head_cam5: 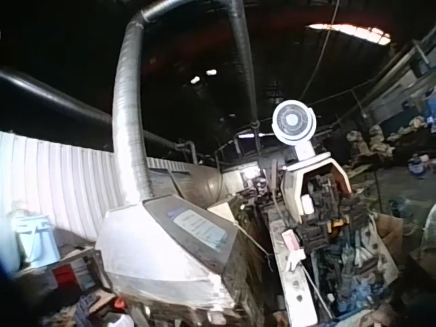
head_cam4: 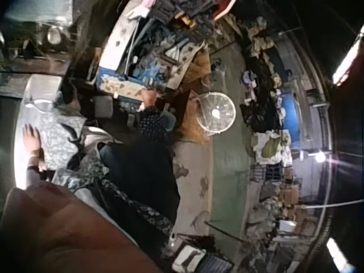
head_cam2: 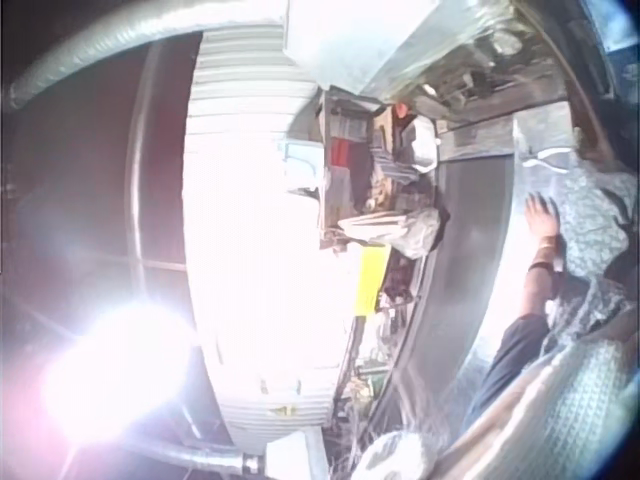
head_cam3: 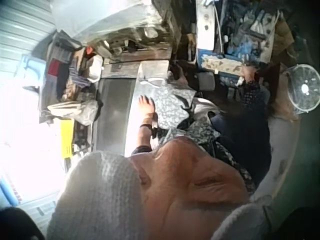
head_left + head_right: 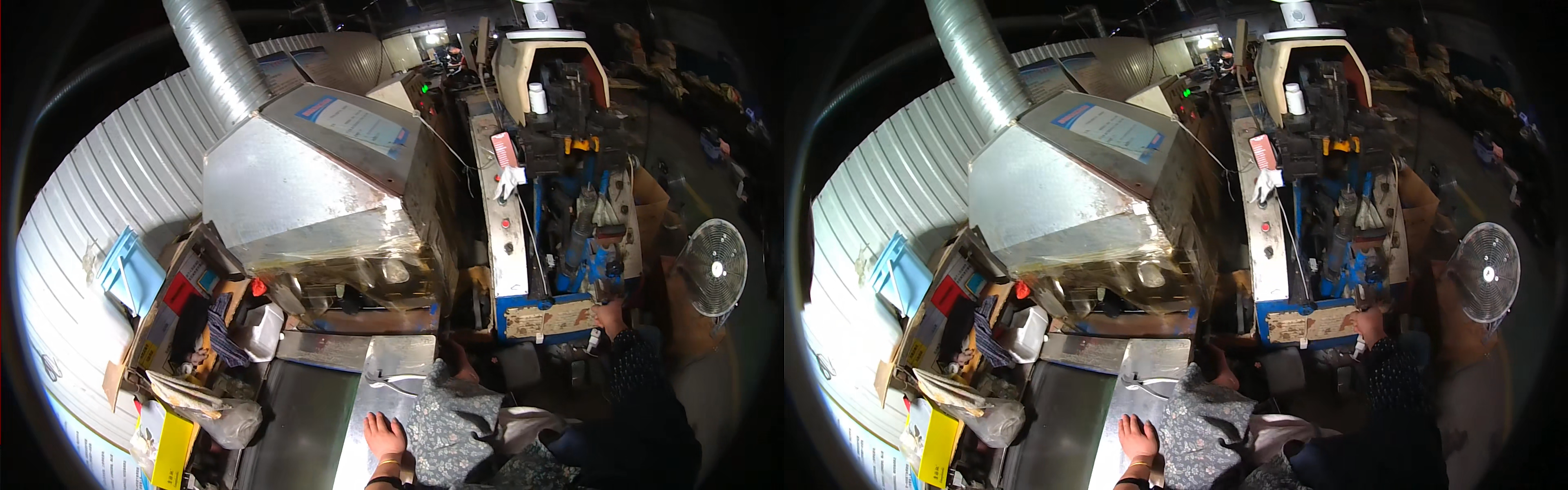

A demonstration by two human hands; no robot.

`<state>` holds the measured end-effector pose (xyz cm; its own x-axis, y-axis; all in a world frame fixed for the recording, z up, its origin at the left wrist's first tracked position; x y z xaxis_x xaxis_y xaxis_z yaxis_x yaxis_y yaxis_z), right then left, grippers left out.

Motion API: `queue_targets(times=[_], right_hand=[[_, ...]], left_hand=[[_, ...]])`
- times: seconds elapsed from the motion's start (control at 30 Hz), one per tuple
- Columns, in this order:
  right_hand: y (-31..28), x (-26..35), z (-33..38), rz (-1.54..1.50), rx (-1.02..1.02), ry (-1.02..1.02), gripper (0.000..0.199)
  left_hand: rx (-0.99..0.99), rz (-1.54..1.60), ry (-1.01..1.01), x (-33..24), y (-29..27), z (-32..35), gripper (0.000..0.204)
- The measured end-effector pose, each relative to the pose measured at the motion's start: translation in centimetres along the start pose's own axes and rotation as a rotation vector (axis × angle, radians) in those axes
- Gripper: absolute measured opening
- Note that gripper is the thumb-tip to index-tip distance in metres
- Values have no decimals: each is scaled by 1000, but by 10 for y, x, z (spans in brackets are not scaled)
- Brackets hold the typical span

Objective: Assembling shoe components and using machinery to process them in a factory setting.

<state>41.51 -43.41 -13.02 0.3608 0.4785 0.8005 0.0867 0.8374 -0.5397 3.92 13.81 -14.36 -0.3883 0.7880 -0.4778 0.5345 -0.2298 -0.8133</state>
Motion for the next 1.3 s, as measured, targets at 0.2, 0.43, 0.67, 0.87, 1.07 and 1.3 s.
queue_targets(times=[0.2, 0.43, 0.67, 0.87, 1.07, 1.3], right_hand=[[1, -24, -15, -277, 262, 238, 20], [5, -27, -20, -135, 262, 220, 25], [12, -35, -33, 3, 272, 236, 24], [8, -32, -34, 336, 135, 45, 20], [-3, 1, 0, 424, -17, 88, 21], [-7, 24, 17, 681, -227, -42, 22]], left_hand=[[11, -3, -1, 0, 0, -1, 55], [-3, -6, -1, 0, 2, -1, 53], [-20, -6, 24, 0, 2, -1, 53], [-9, 3, 9, 1, 2, -1, 54], [-5, 16, 11, 4, 3, 0, 55], [-12, 31, 7, 1, 0, -1, 56]])
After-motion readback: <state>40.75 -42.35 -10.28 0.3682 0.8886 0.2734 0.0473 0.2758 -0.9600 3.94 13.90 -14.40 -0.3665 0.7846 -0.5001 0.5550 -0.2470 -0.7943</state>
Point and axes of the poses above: each hand's wrist, its own z-axis away from the middle knuckle, its own y-axis out of the palm, x = y × z, the point moved 3 cm from there along -z, towards the middle knuckle, and after that the axes turned 14 degrees about z, right-handed, at the moved point
